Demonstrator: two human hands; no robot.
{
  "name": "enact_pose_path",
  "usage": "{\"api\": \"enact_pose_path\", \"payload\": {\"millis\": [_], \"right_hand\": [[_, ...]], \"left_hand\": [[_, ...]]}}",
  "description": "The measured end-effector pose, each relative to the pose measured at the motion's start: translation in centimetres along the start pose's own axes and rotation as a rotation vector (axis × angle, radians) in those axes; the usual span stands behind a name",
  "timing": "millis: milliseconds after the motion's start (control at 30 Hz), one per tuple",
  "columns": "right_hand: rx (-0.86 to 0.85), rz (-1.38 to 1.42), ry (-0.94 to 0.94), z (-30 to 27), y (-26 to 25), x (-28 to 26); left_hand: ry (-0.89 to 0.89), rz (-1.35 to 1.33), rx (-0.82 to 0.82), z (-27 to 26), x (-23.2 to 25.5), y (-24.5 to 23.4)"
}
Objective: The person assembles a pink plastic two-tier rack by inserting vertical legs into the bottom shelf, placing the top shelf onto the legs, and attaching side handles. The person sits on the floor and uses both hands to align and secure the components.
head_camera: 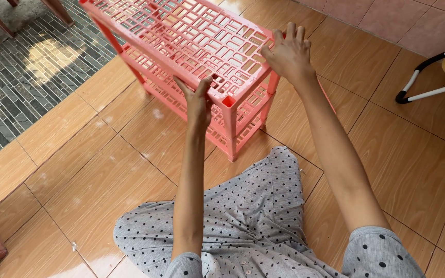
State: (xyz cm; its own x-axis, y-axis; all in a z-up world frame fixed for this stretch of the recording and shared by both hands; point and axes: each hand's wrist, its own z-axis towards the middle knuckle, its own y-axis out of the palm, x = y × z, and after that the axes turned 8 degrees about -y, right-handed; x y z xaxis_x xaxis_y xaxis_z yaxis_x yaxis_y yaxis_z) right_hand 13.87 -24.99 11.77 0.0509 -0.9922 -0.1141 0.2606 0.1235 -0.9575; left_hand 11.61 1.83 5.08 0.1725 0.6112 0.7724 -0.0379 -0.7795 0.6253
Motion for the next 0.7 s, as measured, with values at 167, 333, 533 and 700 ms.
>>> {"api": "enact_pose_path", "payload": {"millis": [167, 333, 533, 700], "right_hand": [[-0.001, -0.027, 0.03, -3.6, -1.9, -1.2], [-0.15, 0.288, 0.13, -6.7, -3.5, -1.6], [-0.235, 1.382, 0.224, -6.8, 0.1, -0.3], [0.023, 1.885, 0.137, -7.2, 5.5, -2.6]], "left_hand": [[-0.134, 0.084, -0.111, 2.6, 3.6, -2.6], [-0.09, 0.258, -0.179, 3.0, 6.4, -4.5], [0.55, 0.857, 0.48, -5.5, 4.2, -3.4], [0.573, 0.857, 0.522, -8.5, 0.8, 1.0]]}}
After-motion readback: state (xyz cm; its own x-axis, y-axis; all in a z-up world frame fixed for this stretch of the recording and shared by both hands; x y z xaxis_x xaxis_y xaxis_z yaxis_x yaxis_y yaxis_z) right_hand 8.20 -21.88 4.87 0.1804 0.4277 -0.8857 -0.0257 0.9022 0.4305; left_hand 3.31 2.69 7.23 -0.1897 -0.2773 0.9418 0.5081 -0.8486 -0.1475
